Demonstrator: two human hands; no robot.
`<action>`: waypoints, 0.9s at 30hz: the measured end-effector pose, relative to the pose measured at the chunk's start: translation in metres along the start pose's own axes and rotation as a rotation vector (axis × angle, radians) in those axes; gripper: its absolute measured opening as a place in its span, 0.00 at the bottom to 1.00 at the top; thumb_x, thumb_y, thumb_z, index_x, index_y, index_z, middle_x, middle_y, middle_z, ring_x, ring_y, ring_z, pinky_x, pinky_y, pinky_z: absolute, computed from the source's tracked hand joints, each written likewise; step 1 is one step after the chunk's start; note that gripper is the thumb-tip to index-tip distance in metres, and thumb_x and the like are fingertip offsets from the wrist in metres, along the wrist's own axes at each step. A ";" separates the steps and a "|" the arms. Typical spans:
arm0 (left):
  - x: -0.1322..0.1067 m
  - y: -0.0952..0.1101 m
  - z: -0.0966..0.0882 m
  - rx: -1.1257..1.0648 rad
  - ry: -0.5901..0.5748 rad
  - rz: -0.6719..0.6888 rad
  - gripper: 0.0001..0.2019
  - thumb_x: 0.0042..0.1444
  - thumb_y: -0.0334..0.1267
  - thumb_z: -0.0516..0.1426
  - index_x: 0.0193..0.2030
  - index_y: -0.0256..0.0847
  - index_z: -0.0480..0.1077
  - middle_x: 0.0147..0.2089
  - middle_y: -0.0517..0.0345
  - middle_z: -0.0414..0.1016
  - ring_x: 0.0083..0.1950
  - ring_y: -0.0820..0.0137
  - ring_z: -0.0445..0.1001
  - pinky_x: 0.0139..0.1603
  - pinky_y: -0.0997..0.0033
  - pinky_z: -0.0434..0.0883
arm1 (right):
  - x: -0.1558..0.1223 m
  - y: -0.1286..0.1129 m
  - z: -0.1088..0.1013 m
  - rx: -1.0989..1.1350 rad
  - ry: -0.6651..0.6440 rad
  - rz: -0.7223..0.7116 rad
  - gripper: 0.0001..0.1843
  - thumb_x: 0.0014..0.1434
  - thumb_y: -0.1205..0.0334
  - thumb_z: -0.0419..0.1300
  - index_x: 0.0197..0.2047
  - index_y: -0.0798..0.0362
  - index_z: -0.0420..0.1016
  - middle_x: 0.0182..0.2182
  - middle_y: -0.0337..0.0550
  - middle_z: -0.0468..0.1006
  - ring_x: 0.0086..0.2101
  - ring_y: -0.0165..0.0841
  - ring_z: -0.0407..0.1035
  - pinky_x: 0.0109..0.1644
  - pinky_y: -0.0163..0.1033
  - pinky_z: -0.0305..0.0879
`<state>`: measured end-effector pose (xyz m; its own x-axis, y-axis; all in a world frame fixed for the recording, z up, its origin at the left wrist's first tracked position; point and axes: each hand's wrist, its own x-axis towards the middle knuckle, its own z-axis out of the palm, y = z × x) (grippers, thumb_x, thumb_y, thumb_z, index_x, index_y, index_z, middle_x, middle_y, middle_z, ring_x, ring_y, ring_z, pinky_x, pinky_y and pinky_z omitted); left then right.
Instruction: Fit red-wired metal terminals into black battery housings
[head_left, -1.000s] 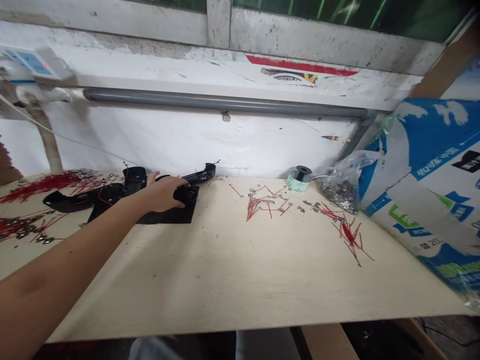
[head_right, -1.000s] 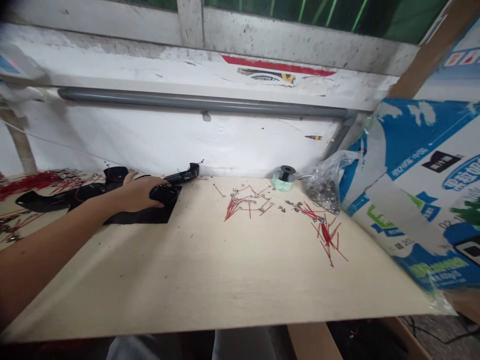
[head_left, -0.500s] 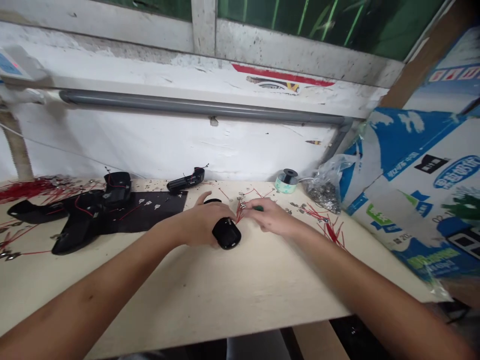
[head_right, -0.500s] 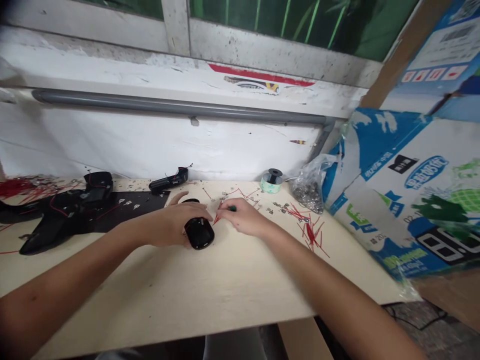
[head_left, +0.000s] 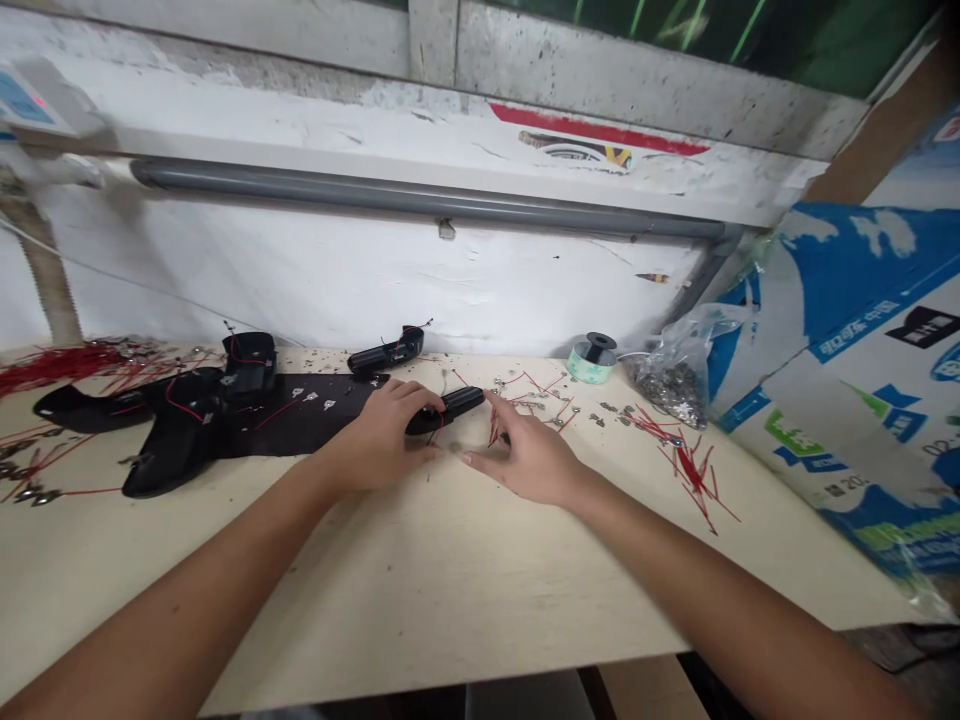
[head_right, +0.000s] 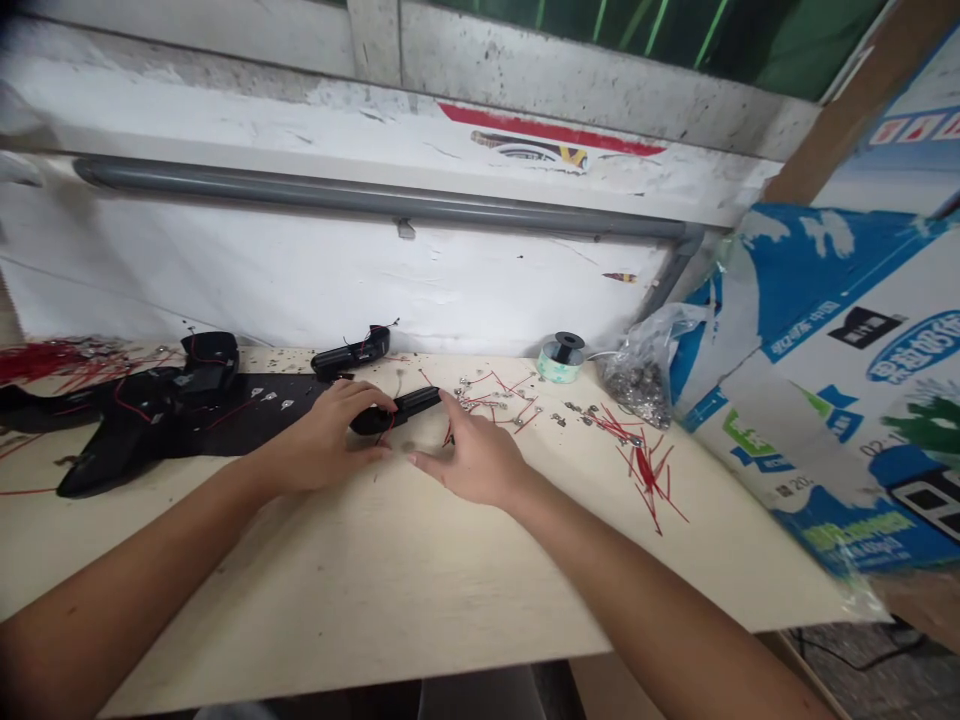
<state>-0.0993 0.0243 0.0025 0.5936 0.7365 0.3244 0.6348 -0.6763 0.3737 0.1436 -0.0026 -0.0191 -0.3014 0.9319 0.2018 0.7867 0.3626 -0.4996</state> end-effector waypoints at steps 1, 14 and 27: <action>0.000 -0.001 0.003 0.016 0.002 -0.001 0.19 0.54 0.48 0.61 0.50 0.43 0.69 0.51 0.51 0.71 0.55 0.56 0.65 0.58 0.52 0.62 | 0.001 -0.001 0.001 -0.041 -0.005 0.009 0.50 0.56 0.32 0.58 0.72 0.51 0.49 0.34 0.45 0.76 0.33 0.41 0.70 0.32 0.40 0.59; 0.002 0.010 0.008 -0.117 0.040 0.001 0.11 0.56 0.45 0.60 0.40 0.41 0.74 0.43 0.53 0.76 0.46 0.62 0.73 0.49 0.62 0.68 | 0.008 0.012 -0.012 -0.078 0.027 -0.012 0.40 0.50 0.34 0.65 0.61 0.42 0.65 0.42 0.42 0.80 0.42 0.44 0.74 0.40 0.43 0.66; 0.004 0.008 0.008 -0.302 0.332 -0.196 0.10 0.59 0.40 0.58 0.46 0.41 0.74 0.40 0.55 0.79 0.42 0.65 0.76 0.45 0.65 0.70 | 0.009 0.007 -0.003 0.070 0.087 -0.040 0.27 0.51 0.41 0.68 0.52 0.42 0.75 0.42 0.40 0.80 0.41 0.42 0.74 0.40 0.42 0.68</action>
<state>-0.0879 0.0214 -0.0006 0.2565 0.8477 0.4643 0.5179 -0.5261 0.6745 0.1480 0.0079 -0.0186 -0.2817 0.9135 0.2935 0.7343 0.4021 -0.5468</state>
